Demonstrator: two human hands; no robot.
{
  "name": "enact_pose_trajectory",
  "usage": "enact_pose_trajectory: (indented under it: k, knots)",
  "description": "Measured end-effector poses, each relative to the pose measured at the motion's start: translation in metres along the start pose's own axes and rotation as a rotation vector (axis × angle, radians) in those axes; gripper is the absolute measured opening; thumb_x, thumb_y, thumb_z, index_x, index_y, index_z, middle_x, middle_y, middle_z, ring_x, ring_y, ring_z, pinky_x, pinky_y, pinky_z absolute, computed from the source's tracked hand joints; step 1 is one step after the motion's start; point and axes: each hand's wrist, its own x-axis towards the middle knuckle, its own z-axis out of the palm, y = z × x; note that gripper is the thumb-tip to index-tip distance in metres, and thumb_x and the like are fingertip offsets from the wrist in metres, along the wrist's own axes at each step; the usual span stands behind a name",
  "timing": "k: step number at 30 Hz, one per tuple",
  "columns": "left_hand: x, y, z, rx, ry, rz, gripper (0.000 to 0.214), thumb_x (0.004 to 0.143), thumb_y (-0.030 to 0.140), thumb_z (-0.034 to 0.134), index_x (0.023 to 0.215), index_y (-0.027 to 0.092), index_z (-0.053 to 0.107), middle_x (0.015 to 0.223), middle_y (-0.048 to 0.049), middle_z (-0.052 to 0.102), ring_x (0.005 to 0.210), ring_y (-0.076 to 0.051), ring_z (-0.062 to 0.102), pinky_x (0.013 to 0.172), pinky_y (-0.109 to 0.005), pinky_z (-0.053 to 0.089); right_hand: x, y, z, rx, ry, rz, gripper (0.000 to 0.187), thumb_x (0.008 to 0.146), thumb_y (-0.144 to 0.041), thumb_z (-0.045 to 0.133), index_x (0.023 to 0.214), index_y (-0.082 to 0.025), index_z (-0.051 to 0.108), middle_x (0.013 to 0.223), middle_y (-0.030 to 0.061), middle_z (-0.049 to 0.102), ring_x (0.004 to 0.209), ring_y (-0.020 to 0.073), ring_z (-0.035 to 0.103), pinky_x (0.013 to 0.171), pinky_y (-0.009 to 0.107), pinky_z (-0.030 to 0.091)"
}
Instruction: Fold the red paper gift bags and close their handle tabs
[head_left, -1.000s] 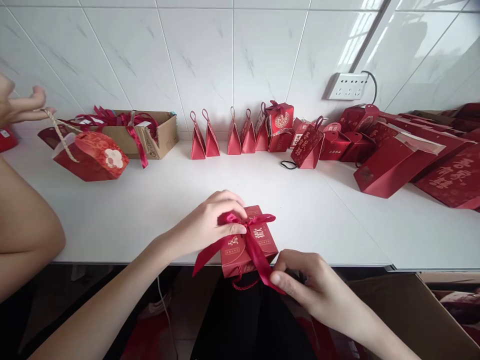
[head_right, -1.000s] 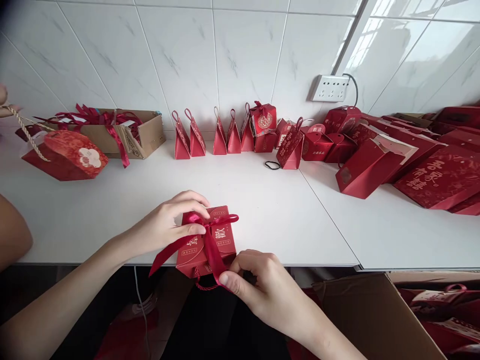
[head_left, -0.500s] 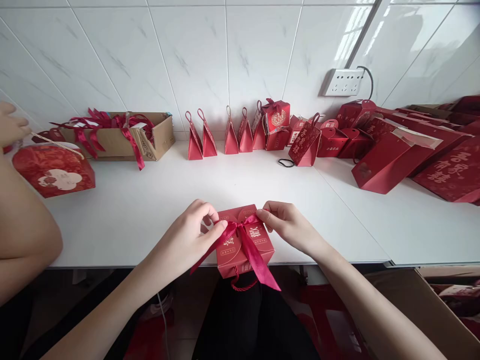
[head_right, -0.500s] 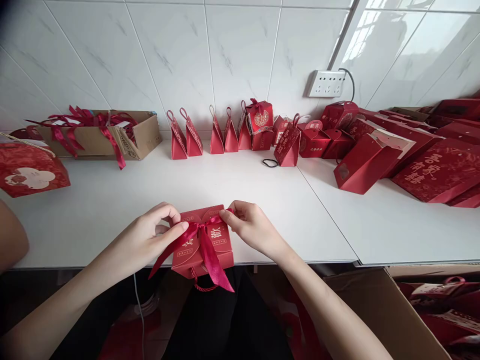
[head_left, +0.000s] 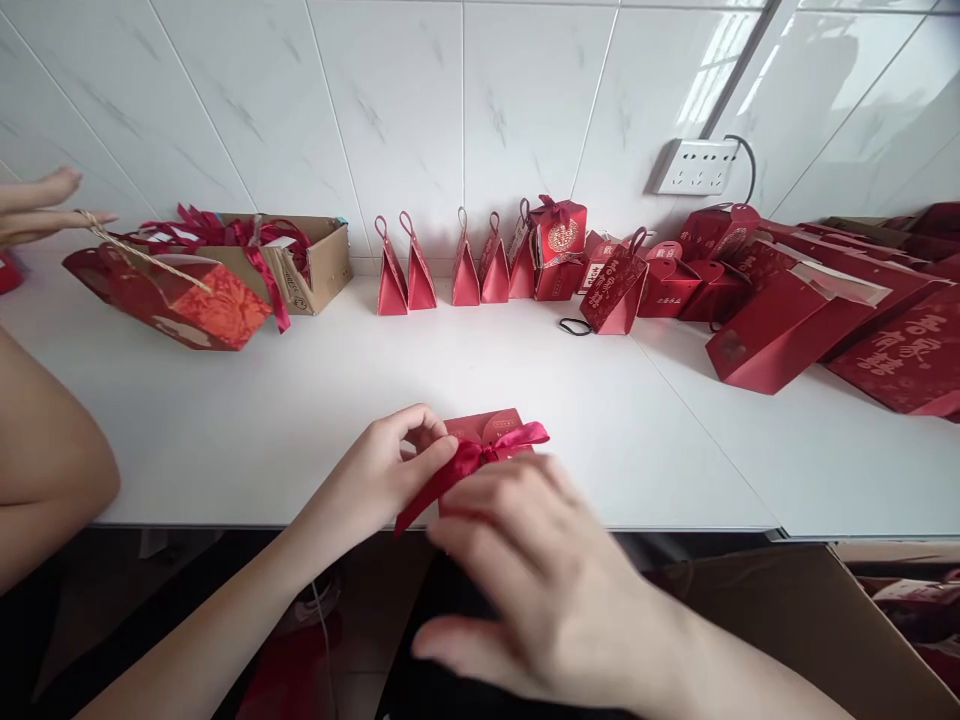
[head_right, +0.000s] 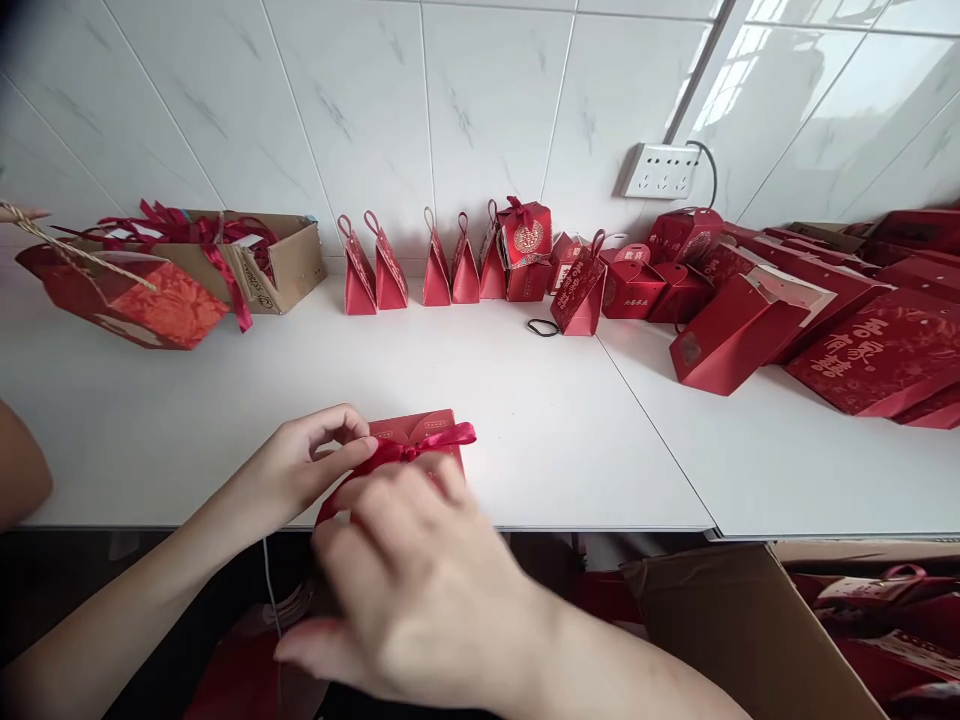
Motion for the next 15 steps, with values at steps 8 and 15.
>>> enact_pose_trajectory:
  k: [8,15]
  knots:
    - [0.002,0.001,-0.002,0.075,0.011,-0.020,0.024,0.083,0.039,0.052,0.069,0.020,0.052,0.066,0.0049,0.055,0.061,-0.012,0.050,0.058,-0.024,0.039,-0.004,-0.005,0.042,-0.267,0.062,-0.108,0.025,0.091,-0.005,0.044,0.094,-0.009,0.068,0.083,0.0071,0.068,0.083,0.0213,0.059,0.076,0.039,0.044]
    - [0.002,0.001,0.000,0.121,0.020,-0.034,0.022,0.083,0.038,0.049,0.070,0.021,0.051,0.067,0.0054,0.055,0.061,-0.012,0.050,0.059,-0.025,0.038,-0.010,-0.001,0.023,-0.119,0.030,-0.127,0.020,0.095,-0.016,0.053,0.104,-0.007,0.067,0.086,0.0087,0.068,0.083,0.0207,0.060,0.075,0.032,0.051]
